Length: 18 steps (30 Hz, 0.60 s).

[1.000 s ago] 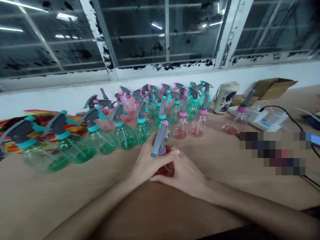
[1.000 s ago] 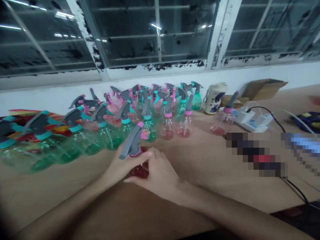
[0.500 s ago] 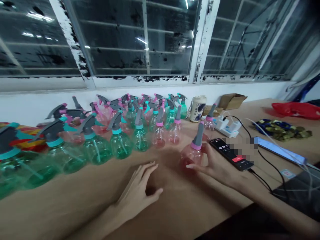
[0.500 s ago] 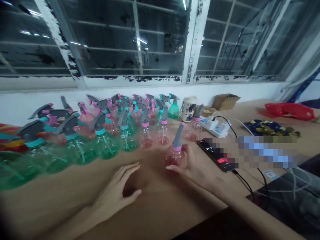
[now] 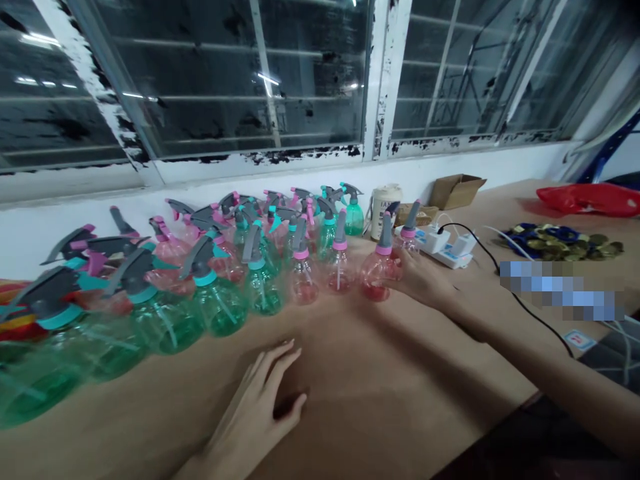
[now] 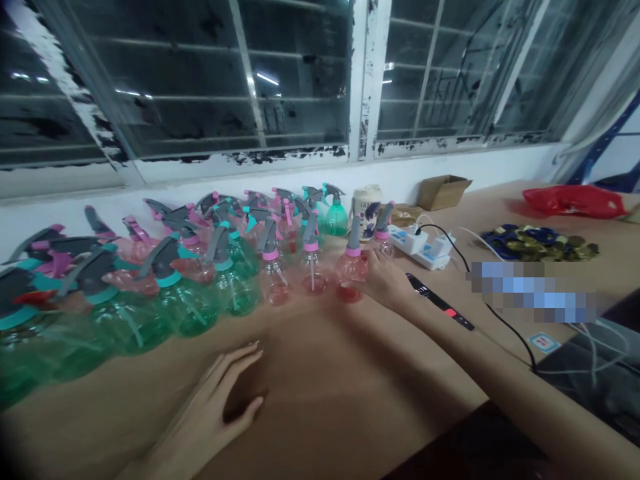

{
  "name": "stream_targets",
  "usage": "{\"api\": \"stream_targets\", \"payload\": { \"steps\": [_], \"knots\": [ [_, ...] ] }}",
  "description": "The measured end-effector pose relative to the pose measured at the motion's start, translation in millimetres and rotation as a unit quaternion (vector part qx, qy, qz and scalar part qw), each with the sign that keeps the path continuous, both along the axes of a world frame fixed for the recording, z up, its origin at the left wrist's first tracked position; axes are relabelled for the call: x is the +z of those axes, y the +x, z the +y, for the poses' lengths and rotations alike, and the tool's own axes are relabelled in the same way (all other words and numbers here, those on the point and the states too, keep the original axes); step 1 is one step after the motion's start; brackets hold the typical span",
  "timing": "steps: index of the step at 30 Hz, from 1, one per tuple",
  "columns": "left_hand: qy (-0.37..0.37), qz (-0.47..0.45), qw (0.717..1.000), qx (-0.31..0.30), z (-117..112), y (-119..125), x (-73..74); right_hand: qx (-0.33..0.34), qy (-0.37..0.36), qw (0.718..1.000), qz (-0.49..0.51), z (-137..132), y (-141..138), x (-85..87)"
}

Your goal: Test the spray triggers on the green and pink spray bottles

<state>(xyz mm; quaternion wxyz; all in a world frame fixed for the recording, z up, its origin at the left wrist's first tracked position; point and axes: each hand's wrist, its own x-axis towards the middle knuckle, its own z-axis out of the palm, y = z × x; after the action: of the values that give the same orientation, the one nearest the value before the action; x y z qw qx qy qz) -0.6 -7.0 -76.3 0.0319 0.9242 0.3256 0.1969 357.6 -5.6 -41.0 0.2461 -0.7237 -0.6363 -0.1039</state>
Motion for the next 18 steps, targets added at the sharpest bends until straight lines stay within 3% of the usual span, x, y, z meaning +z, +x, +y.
{"api": "stream_targets", "payload": {
  "steps": [13, 18],
  "knots": [
    [0.025, 0.015, 1.0, -0.005, 3, -3, -5.0, -0.03, 0.0, 0.999, -0.027, 29, 2, 3.7],
    [0.008, 0.023, 1.0, -0.002, 3, -4, -5.9, -0.045, 0.024, 0.999, -0.014, 24, -3, -4.5]
  ]
}}
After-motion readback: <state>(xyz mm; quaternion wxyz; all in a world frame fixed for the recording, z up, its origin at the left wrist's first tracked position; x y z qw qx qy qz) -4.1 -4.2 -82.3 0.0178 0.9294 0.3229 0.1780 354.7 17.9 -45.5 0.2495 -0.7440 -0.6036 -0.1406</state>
